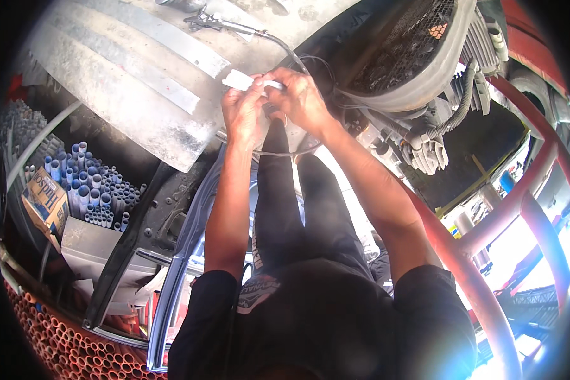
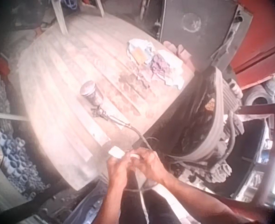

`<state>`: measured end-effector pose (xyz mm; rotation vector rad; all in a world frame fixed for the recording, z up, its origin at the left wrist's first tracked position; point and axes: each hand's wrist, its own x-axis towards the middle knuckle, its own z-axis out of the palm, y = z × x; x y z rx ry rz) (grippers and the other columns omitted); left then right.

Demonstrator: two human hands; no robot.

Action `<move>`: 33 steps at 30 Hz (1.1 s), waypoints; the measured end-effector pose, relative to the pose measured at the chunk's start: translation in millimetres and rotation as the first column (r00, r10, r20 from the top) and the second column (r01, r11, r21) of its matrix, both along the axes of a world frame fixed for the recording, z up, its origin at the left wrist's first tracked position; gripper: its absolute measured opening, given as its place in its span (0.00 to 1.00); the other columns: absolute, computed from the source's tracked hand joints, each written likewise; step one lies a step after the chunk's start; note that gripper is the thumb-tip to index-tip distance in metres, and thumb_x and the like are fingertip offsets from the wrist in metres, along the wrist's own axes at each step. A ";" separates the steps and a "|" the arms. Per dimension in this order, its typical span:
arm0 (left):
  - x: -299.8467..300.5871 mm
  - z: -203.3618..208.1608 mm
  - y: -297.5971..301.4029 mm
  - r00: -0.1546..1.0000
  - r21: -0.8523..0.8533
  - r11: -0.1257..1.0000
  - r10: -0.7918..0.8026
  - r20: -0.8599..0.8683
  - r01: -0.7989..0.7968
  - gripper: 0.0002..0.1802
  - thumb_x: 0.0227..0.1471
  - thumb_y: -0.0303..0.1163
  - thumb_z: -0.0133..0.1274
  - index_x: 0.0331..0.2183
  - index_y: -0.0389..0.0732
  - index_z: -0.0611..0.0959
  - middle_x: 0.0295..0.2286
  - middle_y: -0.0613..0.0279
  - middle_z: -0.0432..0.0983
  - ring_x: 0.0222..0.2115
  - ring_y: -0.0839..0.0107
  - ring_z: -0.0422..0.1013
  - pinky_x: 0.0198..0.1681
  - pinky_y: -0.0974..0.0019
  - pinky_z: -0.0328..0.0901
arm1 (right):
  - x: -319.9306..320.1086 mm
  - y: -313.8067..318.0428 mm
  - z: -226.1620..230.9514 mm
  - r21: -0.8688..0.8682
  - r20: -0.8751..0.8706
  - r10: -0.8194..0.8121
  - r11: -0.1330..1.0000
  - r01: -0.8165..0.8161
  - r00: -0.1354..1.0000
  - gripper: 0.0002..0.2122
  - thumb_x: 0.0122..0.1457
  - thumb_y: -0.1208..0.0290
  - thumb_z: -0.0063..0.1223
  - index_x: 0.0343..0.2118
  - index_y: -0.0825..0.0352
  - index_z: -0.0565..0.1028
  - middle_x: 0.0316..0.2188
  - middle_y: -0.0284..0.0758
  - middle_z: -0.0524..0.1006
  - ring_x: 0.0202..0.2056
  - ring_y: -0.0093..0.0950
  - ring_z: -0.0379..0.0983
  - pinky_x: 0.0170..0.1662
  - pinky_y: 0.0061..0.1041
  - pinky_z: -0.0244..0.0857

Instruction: The person uses a screwdriver to scrape a black plastic part, then picks up and coils a hose before attaching it to a spray gun. They wipe the spray gun with a white cloth and place it on a metal surface. Finally, they walk toward a car with the spray gun in hand.

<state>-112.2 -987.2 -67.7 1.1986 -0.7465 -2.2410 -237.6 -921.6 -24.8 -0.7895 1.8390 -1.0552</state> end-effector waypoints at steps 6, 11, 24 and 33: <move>-4.3 8.0 2.6 0.999 -0.095 0.994 0.046 0.014 -0.044 0.12 0.61 0.22 0.54 0.45 0.27 0.81 0.35 0.56 0.81 0.32 0.72 0.78 0.35 0.70 0.74 | -7.9 -0.8 -9.2 0.182 0.208 -0.165 0.975 0.128 0.964 0.13 0.69 0.64 0.53 0.35 0.70 0.79 0.20 0.25 0.74 0.20 0.14 0.65 0.22 0.18 0.59; 2.4 3.4 -7.3 0.988 0.035 0.987 0.156 0.014 -0.156 0.11 0.63 0.26 0.55 0.43 0.30 0.83 0.32 0.63 0.78 0.29 0.78 0.73 0.33 0.74 0.68 | -4.4 2.4 -4.5 0.140 0.211 -0.050 0.990 0.021 0.976 0.11 0.66 0.65 0.57 0.34 0.69 0.79 0.21 0.25 0.74 0.24 0.13 0.66 0.26 0.18 0.60; -3.7 -41.9 3.3 0.956 0.167 0.941 0.290 0.052 -0.295 0.10 0.68 0.28 0.43 0.49 0.37 0.73 0.42 0.53 0.75 0.43 0.60 0.75 0.46 0.53 0.72 | -21.4 -3.3 1.2 0.302 0.606 -0.191 0.953 -0.001 0.772 0.09 0.60 0.66 0.64 0.33 0.69 0.82 0.25 0.29 0.79 0.27 0.16 0.73 0.26 0.20 0.66; -57.7 -81.2 -58.4 0.937 -0.113 0.987 0.143 0.320 -0.112 0.27 0.62 0.36 0.55 0.58 0.34 0.68 0.44 0.48 0.74 0.39 0.60 0.76 0.37 0.58 0.75 | -126.0 -74.6 -41.2 0.137 -0.661 0.101 0.991 -0.014 0.744 0.11 0.59 0.63 0.58 0.37 0.66 0.82 0.26 0.45 0.81 0.31 0.46 0.79 0.38 0.39 0.73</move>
